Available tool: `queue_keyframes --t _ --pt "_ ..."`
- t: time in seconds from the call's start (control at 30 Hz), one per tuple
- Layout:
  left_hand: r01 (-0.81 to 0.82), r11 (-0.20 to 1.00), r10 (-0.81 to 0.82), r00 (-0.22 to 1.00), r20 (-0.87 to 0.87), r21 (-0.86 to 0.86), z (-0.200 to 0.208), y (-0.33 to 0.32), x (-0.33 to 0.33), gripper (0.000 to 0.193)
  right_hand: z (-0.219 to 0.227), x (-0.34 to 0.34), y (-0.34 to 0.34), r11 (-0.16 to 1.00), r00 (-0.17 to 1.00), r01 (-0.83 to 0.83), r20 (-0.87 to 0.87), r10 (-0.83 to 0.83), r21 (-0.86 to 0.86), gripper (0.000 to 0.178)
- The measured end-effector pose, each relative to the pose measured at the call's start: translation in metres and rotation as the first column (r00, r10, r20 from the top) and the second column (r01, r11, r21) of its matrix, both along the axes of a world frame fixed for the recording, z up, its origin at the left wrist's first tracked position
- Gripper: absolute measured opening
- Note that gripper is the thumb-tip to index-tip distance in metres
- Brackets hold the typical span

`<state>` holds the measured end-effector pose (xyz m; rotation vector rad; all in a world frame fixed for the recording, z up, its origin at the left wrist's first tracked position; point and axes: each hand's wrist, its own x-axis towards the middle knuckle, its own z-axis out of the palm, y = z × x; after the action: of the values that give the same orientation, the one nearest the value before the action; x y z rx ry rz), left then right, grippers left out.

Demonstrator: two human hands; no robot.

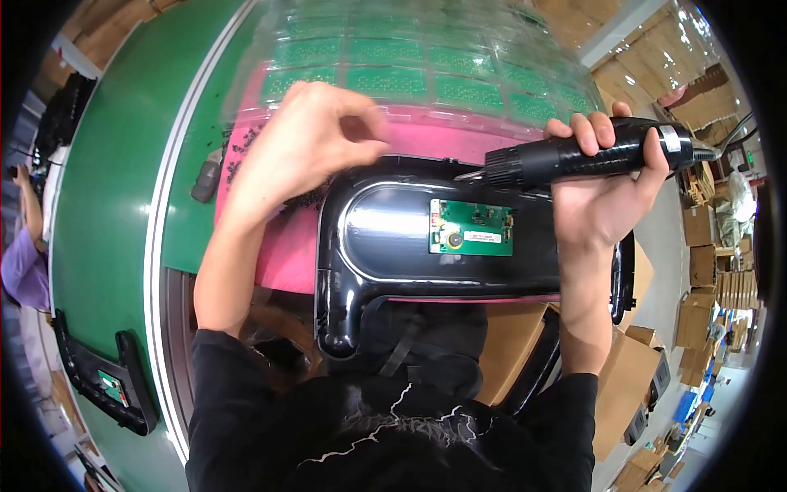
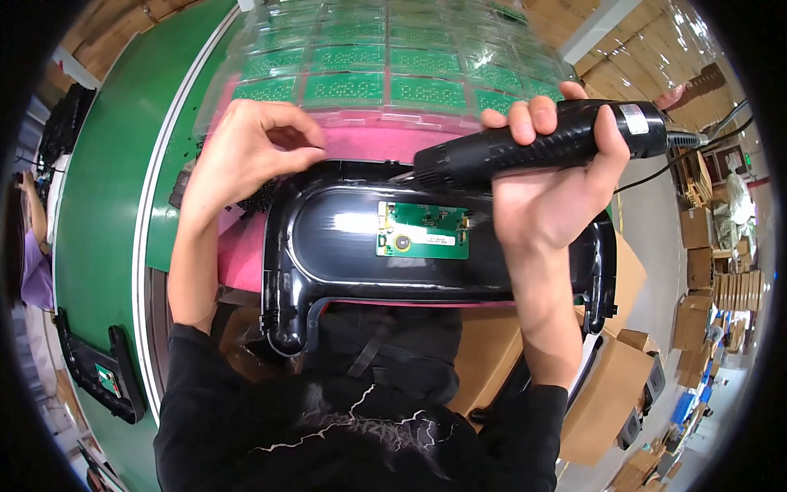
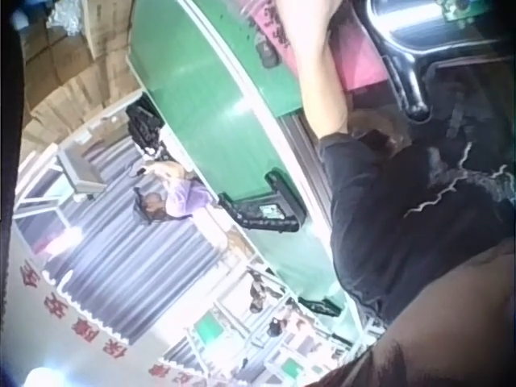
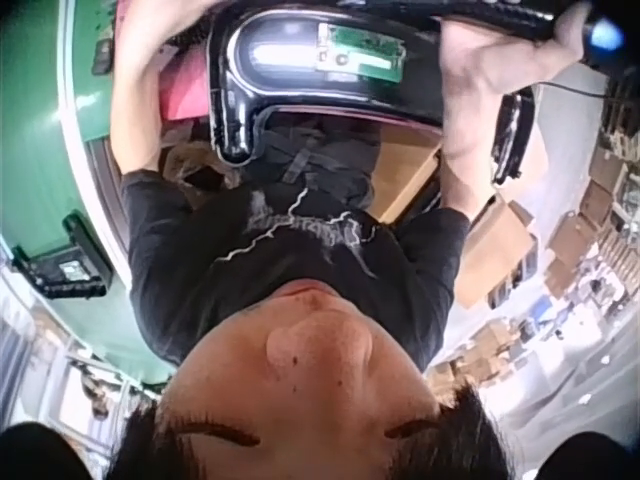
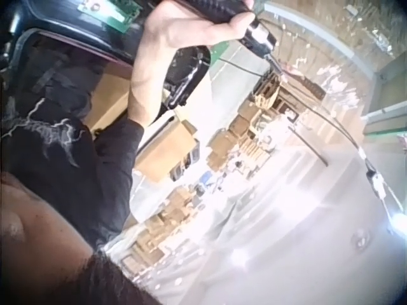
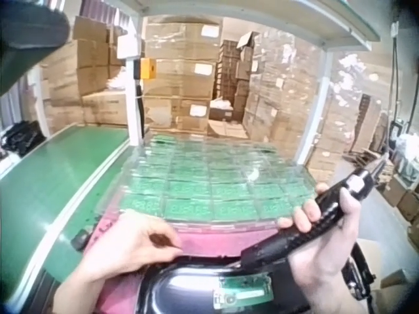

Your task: Assembling circuit boards into plastic housings using an electric screwdriver and then opening cardboard boxes with a utility knife.

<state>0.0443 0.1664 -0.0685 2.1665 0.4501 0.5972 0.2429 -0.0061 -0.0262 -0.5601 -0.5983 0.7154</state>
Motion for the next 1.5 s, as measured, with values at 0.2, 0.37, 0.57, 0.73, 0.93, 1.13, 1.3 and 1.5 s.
queue_keyframes --t 0.2,0.37,0.57,0.73,0.93,1.13,1.3,1.5 --pt "0.274 0.959 -0.284 0.913 0.292 0.076 -0.002 -0.029 0.020 0.012 0.001 -0.029 0.008 0.998 0.999 0.002 -0.035 0.000 0.060 0.035" --pt "0.229 0.971 -0.238 0.920 0.310 0.068 -0.006 -0.031 0.020 0.008 0.009 -0.037 0.000 0.986 0.997 -0.019 0.075 0.007 0.165 0.043" --pt "0.275 0.961 -0.271 0.922 0.276 0.028 -0.013 -0.024 0.028 0.010 0.022 -0.039 -0.012 0.969 0.962 0.163 0.187 -0.198 0.187 0.050" --pt "0.311 0.950 -0.269 0.874 0.405 -0.041 -0.021 -0.028 0.039 0.011 0.018 -0.032 -0.007 0.981 0.980 0.116 0.144 -0.139 0.158 0.049" --pt "0.303 0.953 -0.278 0.895 0.350 -0.019 -0.033 -0.033 0.051 0.016 0.002 -0.020 -0.007 0.993 0.975 0.054 0.209 -0.075 0.105 0.052" --pt "0.291 0.937 -0.340 0.885 0.318 0.192 -0.042 -0.037 0.070 0.021 -0.009 -0.006 -0.008 0.993 0.967 0.120 0.224 -0.120 0.015 0.050" --pt "0.215 0.888 -0.350 0.890 0.294 0.407 -0.051 -0.039 0.079 0.019 -0.018 0.001 -0.001 0.969 0.967 0.235 0.124 -0.225 -0.077 0.046" --pt "0.125 0.875 -0.303 0.895 0.326 0.468 -0.054 -0.030 0.090 0.014 -0.029 0.037 -0.017 0.999 0.956 0.024 0.292 -0.014 -0.031 0.048"
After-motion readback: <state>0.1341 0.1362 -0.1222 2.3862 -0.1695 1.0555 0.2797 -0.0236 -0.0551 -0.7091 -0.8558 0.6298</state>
